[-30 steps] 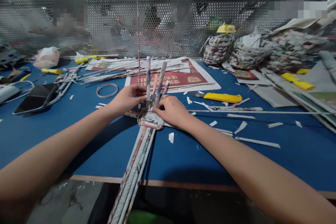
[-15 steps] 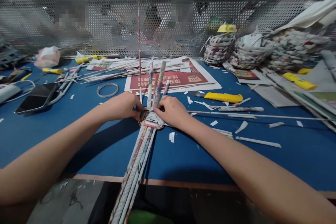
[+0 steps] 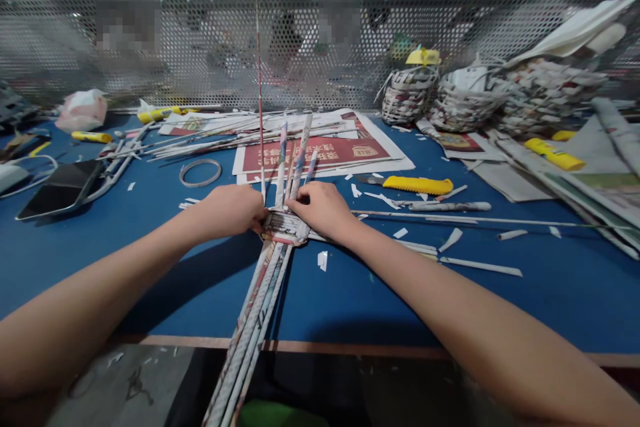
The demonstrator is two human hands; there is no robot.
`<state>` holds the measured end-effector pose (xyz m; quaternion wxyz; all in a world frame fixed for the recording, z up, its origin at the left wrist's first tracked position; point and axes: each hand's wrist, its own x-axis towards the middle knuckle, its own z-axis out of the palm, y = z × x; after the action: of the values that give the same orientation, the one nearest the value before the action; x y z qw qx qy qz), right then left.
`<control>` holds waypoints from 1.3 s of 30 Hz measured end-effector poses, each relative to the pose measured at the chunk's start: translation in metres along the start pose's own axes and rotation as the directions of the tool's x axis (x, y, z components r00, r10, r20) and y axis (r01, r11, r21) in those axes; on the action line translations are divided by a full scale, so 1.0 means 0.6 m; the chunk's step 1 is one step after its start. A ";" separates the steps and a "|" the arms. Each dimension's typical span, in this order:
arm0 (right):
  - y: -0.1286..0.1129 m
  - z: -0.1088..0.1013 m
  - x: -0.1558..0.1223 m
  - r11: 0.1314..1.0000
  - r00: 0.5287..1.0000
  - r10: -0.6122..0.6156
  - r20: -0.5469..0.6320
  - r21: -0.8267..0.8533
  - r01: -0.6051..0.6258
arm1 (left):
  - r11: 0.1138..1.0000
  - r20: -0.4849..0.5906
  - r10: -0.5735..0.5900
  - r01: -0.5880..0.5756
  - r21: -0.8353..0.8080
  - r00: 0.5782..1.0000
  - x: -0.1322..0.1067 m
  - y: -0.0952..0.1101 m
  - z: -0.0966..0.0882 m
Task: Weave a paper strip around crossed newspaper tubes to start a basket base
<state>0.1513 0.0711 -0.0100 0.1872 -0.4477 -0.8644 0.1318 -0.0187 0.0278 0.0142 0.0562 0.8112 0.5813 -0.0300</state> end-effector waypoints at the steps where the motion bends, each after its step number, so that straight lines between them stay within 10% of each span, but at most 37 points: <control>1: -0.001 0.000 0.000 1.000 1.000 -0.002 0.006 0.007 0.002 | 0.999 0.055 0.033 -0.033 -0.012 0.998 0.003 -0.001 -0.004; 6: -0.002 0.007 0.003 1.000 1.000 -0.015 -0.005 -0.024 0.015 | 0.991 0.240 0.099 -0.076 -0.106 0.966 0.022 0.002 -0.027; 11: 0.003 0.010 0.004 0.997 0.999 -0.047 -0.002 -0.056 0.047 | 0.988 -0.146 -0.111 0.125 0.094 0.983 0.046 0.036 -0.004; 18: 0.015 -0.010 0.007 0.994 0.984 -0.105 0.147 -0.003 0.107 | 0.993 -0.479 0.042 -0.088 -0.074 0.877 0.066 0.026 0.063; 28: 0.042 -0.054 -0.002 0.977 0.925 -0.152 0.348 -0.086 0.193 | 0.969 -0.400 0.092 -0.175 -0.177 0.912 0.068 0.021 0.065; 35: 0.016 -0.047 -0.018 0.817 0.990 -0.109 0.093 -0.558 0.142 | 0.966 -0.349 0.101 -0.175 -0.189 0.932 0.067 0.021 0.064; 39: 0.011 -0.033 -0.021 0.847 0.998 0.053 0.028 -0.531 -0.030 | 0.963 -0.335 0.099 -0.176 -0.205 0.937 0.071 0.017 0.067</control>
<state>0.1714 0.0657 0.0028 0.0355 -0.4978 -0.8609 -0.0987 0.0051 0.0594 -0.0299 0.0569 0.8319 0.5236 0.1747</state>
